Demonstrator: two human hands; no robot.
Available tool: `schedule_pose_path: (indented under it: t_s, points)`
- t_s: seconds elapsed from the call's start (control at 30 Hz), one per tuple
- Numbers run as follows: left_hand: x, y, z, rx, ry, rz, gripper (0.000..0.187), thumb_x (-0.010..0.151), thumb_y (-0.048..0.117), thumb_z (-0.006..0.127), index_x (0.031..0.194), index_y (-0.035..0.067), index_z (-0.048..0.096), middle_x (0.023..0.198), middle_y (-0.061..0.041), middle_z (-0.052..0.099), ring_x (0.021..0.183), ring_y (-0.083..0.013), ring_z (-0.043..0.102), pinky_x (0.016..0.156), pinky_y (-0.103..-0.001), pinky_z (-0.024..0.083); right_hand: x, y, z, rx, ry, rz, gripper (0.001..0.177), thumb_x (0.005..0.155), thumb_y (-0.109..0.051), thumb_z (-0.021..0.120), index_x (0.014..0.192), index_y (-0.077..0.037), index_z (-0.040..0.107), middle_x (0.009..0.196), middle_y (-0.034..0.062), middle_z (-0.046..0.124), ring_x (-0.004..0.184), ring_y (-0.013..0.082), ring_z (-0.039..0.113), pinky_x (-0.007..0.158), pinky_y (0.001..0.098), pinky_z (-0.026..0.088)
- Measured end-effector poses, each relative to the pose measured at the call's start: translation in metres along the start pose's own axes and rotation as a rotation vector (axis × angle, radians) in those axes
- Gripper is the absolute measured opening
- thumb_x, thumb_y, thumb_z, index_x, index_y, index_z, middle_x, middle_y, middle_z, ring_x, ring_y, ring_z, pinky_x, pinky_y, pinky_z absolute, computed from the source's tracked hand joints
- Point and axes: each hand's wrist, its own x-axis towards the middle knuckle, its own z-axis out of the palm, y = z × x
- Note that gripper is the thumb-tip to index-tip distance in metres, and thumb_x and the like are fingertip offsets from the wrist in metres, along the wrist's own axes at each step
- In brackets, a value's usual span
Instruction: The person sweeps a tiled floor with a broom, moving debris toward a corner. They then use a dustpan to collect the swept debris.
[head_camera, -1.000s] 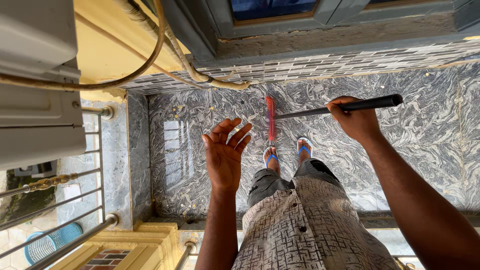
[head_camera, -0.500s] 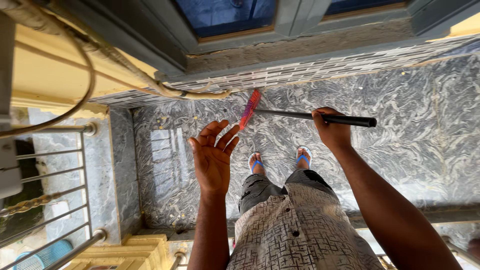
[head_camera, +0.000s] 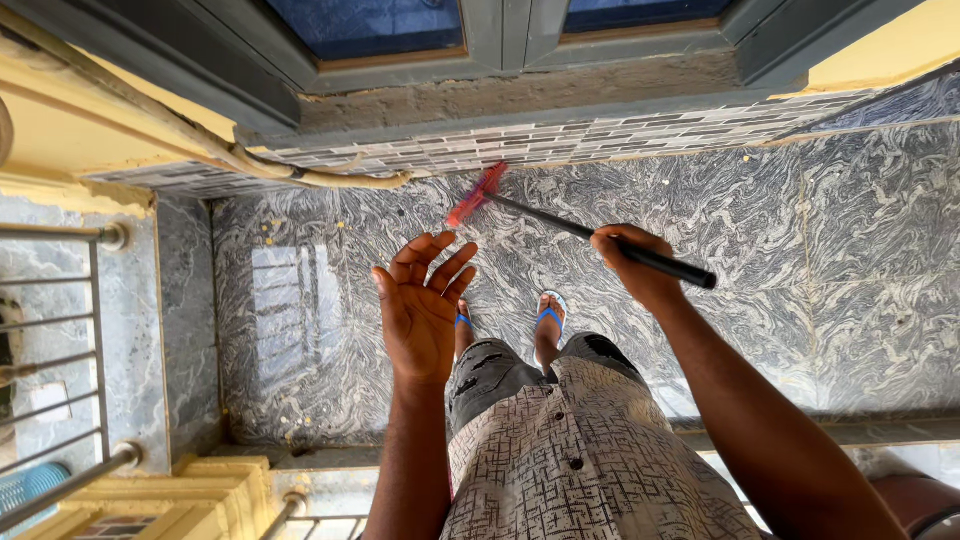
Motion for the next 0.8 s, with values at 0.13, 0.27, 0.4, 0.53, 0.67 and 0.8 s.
schedule_pose_path:
  t_s: [0.13, 0.27, 0.4, 0.53, 0.67, 0.8]
  points:
    - [-0.024, -0.009, 0.004, 0.020, 0.047, 0.026, 0.066, 0.110, 0.059, 0.031, 0.140, 0.004, 0.052, 0.144, -0.020, 0.057, 0.133, -0.0399, 0.059, 0.109, -0.049, 0.050, -0.014, -0.006, -0.004, -0.123, -0.055, -0.114, 0.018, 0.098, -0.020, 0.069, 0.106, -0.006, 0.076, 0.069, 0.0033, 0.070, 0.058, 0.0077, 0.065, 0.051, 0.0240, 0.048]
    - [-0.042, -0.009, 0.000, 0.001, 0.086, 0.038, 0.066, 0.109, 0.059, 0.030, 0.140, 0.005, 0.051, 0.143, -0.019, 0.057, 0.133, -0.0399, 0.060, 0.110, -0.050, 0.051, -0.022, -0.019, -0.016, -0.250, -0.068, -0.172, 0.018, 0.098, -0.019, 0.067, 0.101, -0.005, 0.077, 0.068, 0.0048, 0.071, 0.055, 0.0099, 0.065, 0.048, 0.0266, 0.048]
    - [-0.058, -0.003, -0.007, 0.017, 0.107, 0.081, 0.066, 0.110, 0.058, 0.030, 0.140, 0.004, 0.052, 0.143, -0.020, 0.058, 0.132, -0.0402, 0.060, 0.109, -0.050, 0.051, -0.028, -0.031, -0.017, -0.185, -0.077, -0.149, 0.020, 0.101, -0.019, 0.064, 0.106, -0.005, 0.078, 0.071, 0.0056, 0.071, 0.055, 0.0130, 0.063, 0.049, 0.0284, 0.048]
    - [-0.072, 0.008, -0.016, 0.004, 0.113, 0.098, 0.066, 0.110, 0.058, 0.030, 0.141, 0.004, 0.051, 0.143, -0.019, 0.058, 0.132, -0.0401, 0.060, 0.109, -0.050, 0.051, -0.029, -0.026, 0.011, 0.005, -0.027, -0.122, 0.022, 0.102, -0.021, 0.065, 0.111, -0.005, 0.077, 0.078, 0.0053, 0.073, 0.069, 0.0087, 0.070, 0.062, 0.0229, 0.055]
    - [-0.089, 0.023, -0.033, -0.009, 0.111, 0.130, 0.066, 0.110, 0.058, 0.030, 0.142, 0.004, 0.051, 0.144, -0.019, 0.057, 0.132, -0.0401, 0.060, 0.110, -0.049, 0.050, -0.027, 0.004, 0.066, 0.239, -0.029, -0.106, 0.023, 0.102, -0.020, 0.067, 0.116, -0.004, 0.075, 0.089, 0.0067, 0.074, 0.076, 0.0092, 0.071, 0.071, 0.0232, 0.060]
    - [-0.110, 0.035, -0.052, -0.025, 0.122, 0.144, 0.066, 0.111, 0.058, 0.030, 0.143, 0.005, 0.050, 0.144, -0.019, 0.056, 0.133, -0.0402, 0.060, 0.110, -0.050, 0.050, -0.031, 0.028, 0.098, 0.346, -0.023, -0.032, 0.022, 0.102, -0.017, 0.067, 0.117, -0.003, 0.074, 0.091, 0.0077, 0.075, 0.073, 0.0109, 0.070, 0.068, 0.0242, 0.060]
